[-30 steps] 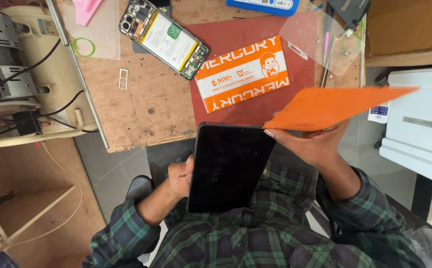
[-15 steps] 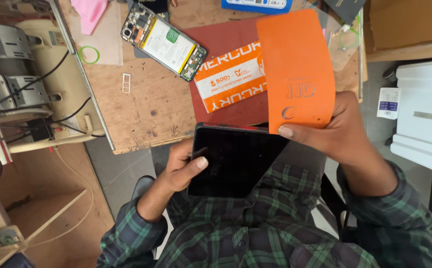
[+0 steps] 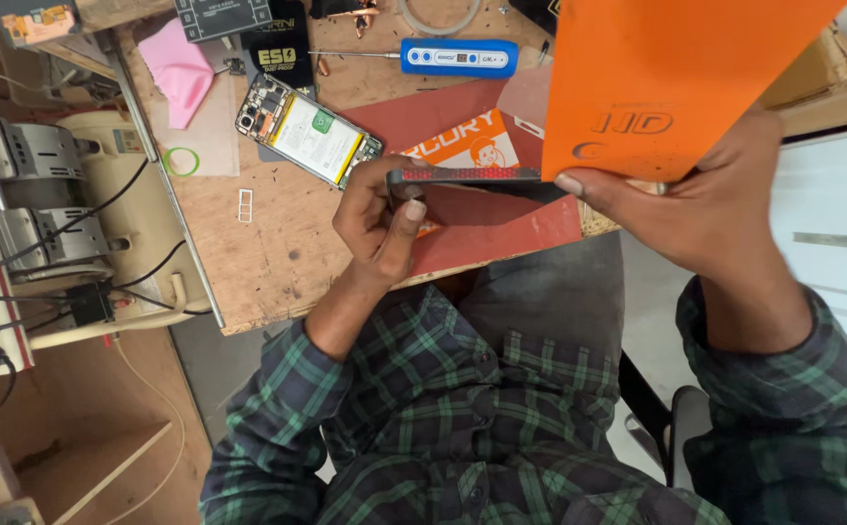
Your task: The person inspects a smartphone display assembly, then uses an orange plastic pry tool to separate the screen from the phone's frame. They continue to pry around the edges to loosen the adhesive.
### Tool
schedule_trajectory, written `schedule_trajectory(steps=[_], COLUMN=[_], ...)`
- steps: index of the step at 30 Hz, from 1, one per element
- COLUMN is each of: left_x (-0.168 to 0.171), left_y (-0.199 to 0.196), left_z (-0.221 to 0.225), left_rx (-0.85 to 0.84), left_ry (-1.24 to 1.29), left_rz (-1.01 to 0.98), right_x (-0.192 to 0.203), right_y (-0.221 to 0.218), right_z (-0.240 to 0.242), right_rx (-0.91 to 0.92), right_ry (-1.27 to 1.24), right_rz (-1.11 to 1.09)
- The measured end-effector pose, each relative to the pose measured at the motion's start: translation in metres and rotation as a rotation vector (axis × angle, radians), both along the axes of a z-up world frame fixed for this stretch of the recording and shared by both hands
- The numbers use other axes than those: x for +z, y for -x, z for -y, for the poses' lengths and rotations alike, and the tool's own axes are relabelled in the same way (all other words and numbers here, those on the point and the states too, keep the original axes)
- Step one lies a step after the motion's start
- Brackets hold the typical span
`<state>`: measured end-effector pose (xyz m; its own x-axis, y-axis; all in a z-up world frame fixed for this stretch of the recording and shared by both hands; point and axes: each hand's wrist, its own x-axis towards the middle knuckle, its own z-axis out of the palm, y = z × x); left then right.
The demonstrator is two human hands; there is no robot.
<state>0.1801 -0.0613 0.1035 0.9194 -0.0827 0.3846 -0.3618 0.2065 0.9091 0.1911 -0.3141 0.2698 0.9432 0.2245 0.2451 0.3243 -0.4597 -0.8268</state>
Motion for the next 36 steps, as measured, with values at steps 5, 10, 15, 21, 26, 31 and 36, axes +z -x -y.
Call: schedule_trajectory(steps=[5,10,15,21,26,31,36], left_x=[0.023,0.074,0.087,0.07,0.065,0.062,0.054], left_y=[-0.005,-0.012,0.005,0.006,0.009,0.011,0.013], left_z=[0.003,0.001,0.021,0.039,0.048,0.055,0.064], left_rx=[0.043,0.219,0.313,0.41,0.496,0.571,0.682], left_ry=[-0.056,-0.504,-0.975,-0.982,-0.959,-0.99,-1.012], left_rz=[0.116,0.543,0.639,0.652,0.646,0.654,0.665], right_x=[-0.008,-0.012,-0.011,-0.007,-0.015,-0.015,0.0], right_y=[-0.004,-0.005,-0.007,0.002,0.012,0.011,0.007], right_z=[0.004,0.01,0.014,0.014,0.018,0.017,0.014], right_rx=[0.009,0.039,0.071,0.033,0.013,0.015,0.057], right_ry=[-0.06,-0.087,-0.078,-0.02,-0.019,-0.003,0.037], right_rz=[-0.067,-0.104,-0.108,-0.09,-0.003,0.043,-0.047])
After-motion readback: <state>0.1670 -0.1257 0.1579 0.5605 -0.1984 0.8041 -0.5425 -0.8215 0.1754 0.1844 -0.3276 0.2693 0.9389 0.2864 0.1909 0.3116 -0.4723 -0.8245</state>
